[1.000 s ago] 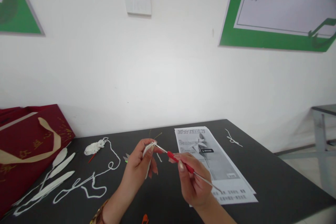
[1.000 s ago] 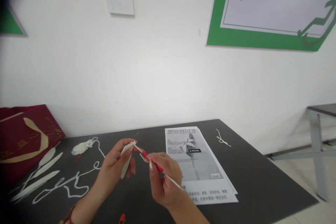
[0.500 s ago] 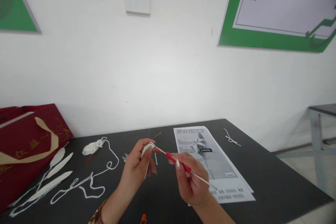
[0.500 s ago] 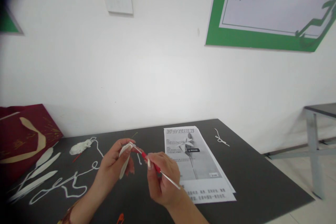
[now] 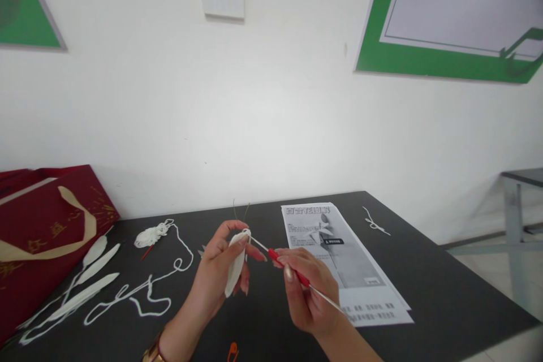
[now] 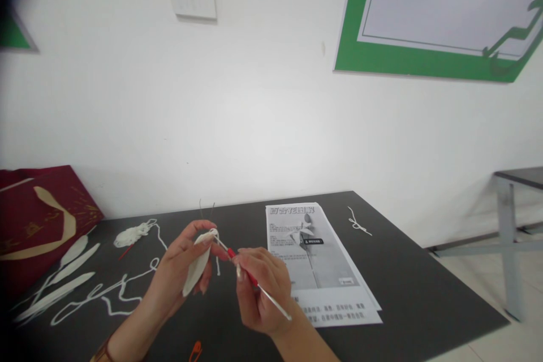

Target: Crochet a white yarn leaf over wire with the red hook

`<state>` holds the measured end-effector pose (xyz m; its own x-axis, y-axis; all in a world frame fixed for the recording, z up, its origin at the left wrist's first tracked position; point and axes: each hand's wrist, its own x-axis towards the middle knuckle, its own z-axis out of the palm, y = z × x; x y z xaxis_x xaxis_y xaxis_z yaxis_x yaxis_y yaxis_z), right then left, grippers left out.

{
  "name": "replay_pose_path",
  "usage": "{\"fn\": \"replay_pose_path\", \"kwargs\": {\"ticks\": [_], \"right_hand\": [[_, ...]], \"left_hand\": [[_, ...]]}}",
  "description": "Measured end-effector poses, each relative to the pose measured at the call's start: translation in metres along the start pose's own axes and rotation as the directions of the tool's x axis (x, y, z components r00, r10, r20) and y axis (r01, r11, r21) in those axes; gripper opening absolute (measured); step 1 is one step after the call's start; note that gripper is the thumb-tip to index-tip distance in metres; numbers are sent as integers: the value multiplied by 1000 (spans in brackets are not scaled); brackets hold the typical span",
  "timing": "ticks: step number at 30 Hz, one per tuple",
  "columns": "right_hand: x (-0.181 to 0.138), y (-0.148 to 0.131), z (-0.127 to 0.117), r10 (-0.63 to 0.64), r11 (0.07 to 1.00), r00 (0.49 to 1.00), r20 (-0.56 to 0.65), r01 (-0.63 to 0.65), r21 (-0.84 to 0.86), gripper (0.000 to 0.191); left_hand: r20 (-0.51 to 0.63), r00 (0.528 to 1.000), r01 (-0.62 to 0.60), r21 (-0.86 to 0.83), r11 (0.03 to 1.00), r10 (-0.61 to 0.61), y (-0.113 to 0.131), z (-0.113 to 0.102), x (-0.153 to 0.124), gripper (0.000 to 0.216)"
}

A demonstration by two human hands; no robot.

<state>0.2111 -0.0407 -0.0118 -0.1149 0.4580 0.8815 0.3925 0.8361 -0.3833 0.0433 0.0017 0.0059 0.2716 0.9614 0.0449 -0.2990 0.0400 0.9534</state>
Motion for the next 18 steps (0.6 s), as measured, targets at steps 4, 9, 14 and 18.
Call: {"fn": "replay_pose_path", "kwargs": {"ticks": [4,9,14,18], "right_hand": [[1,1,0,-15,1000,1000,-3,15,-13,45],[1,2,-1,-40,999,999,6,40,-26,44],[2,2,1,-71,997,997,-21,70,-39,41],[4,2,1,-92,995,995,-43,91,-27,41]], "left_hand": [[17,1000,4,-18,1000,-4,1,1,-1,26],[21,1000,1,-22,1000,-1,1,0,-2,24],[31,1000,-2,-28,1000,3,1,2,-2,20],[39,999,-3,-39,999,5,3,3,-4,20]]}}
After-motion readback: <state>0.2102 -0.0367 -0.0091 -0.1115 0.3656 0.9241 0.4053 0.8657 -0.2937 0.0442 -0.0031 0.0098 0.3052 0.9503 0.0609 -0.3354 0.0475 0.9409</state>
